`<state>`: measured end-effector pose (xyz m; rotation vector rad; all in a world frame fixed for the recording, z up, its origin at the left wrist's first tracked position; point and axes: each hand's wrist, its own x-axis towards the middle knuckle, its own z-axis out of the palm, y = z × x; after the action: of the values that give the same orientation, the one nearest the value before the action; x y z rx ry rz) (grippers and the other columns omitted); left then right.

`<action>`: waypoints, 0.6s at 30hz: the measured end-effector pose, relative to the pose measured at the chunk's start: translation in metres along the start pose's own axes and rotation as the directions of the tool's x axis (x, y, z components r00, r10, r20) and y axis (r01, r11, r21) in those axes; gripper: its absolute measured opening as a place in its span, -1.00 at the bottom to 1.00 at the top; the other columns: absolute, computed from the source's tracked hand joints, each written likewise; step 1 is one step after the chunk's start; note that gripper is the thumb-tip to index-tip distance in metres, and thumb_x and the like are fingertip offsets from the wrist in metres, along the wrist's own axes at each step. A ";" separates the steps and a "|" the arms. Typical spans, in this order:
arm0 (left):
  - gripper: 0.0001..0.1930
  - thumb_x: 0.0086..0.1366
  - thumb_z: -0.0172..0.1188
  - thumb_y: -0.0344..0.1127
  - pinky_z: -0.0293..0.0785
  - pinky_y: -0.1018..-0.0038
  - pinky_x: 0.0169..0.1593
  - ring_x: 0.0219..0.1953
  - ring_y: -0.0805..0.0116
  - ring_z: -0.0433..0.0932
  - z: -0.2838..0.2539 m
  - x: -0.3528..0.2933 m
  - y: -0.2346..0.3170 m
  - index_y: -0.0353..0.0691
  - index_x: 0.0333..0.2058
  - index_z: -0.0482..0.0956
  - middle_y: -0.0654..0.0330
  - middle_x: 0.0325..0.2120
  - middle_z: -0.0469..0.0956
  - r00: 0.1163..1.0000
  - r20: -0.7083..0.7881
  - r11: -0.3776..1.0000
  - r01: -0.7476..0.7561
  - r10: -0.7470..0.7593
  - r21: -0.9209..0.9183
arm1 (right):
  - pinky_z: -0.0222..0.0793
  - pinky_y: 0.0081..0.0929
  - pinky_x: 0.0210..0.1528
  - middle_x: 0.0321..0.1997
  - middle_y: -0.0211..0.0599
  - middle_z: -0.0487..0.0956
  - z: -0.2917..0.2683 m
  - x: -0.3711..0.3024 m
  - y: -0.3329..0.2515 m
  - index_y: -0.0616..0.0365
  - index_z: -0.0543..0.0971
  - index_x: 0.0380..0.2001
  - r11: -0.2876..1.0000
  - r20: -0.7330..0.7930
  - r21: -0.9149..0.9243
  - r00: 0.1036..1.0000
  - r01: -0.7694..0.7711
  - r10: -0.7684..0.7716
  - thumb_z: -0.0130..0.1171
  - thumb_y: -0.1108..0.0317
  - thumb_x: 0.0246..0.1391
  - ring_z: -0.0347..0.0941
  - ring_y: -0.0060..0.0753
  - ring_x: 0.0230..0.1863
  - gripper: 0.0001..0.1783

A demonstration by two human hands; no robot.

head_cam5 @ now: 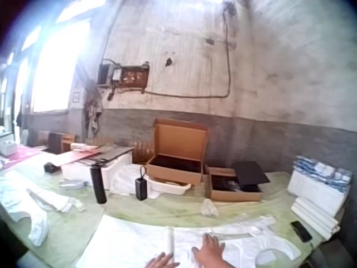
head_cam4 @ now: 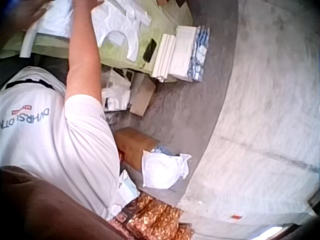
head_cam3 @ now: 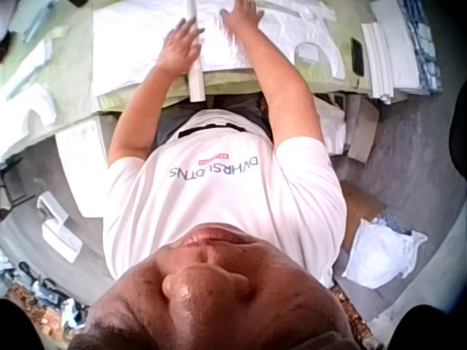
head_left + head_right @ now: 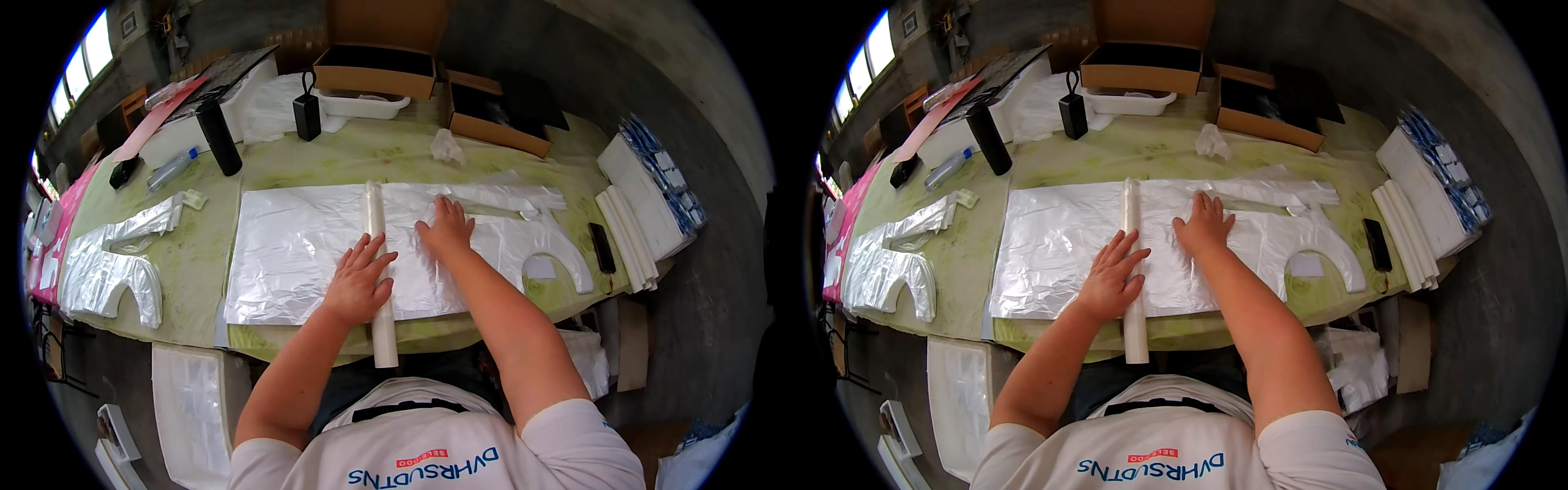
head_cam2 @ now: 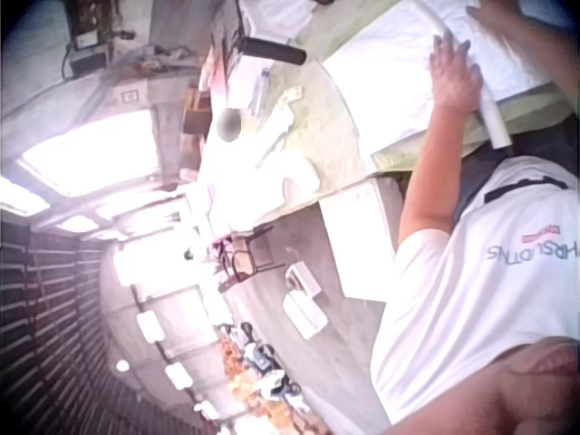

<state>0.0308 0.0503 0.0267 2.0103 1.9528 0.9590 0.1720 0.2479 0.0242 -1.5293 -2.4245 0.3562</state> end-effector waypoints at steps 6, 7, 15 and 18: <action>-0.46 0.26 0.18 -0.17 0.04 0.00 0.46 0.49 -0.06 0.06 0.009 -0.013 -0.021 -0.08 0.23 0.50 0.05 0.45 0.15 0.997 -0.035 0.997 -0.061 0.062 0.047 | -0.14 0.34 0.46 0.36 -0.17 0.44 -0.020 -0.089 -0.065 0.14 0.48 0.24 0.593 -0.143 0.274 0.642 0.757 -0.753 0.29 0.09 0.08 0.14 0.08 0.49 -0.33; -0.47 0.24 0.20 -0.19 0.07 0.02 0.45 0.48 -0.07 0.08 0.007 -0.014 -0.020 -0.13 0.20 0.52 0.04 0.45 0.16 0.994 -0.045 0.995 -0.103 0.104 0.015 | -0.12 0.32 0.47 0.35 -0.17 0.46 -0.020 -0.099 -0.068 0.12 0.51 0.22 0.579 -0.119 0.289 0.629 0.762 -0.768 0.29 0.08 0.09 0.16 0.11 0.48 -0.35; -0.70 0.11 0.20 -0.57 0.44 0.17 0.15 0.06 0.04 0.56 -0.048 -0.072 -0.025 -0.19 -0.16 0.66 0.12 -0.14 0.65 0.968 -0.246 0.999 0.041 -0.041 -0.004 | 0.05 0.27 0.43 0.21 -0.20 0.58 0.016 -0.114 -0.056 0.09 0.65 0.02 0.565 -0.156 0.401 0.661 0.721 -0.734 0.30 0.16 0.15 0.20 0.15 0.45 -0.60; -0.73 0.10 0.17 -0.67 0.50 0.20 0.03 -0.06 0.08 0.57 -0.065 -0.057 -0.013 -0.20 -0.26 0.63 0.10 -0.21 0.63 0.930 -0.368 0.996 -0.016 -0.018 -0.089 | 0.08 0.18 0.43 0.18 -0.20 0.59 0.016 -0.117 -0.066 0.10 0.65 -0.01 0.576 -0.164 0.370 0.661 0.729 -0.732 0.32 0.23 0.13 0.24 0.14 0.42 -0.63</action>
<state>-0.0119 -0.0213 0.0522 1.8857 2.0377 1.4900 0.1596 0.1130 0.0224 -0.2619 -2.5102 0.6222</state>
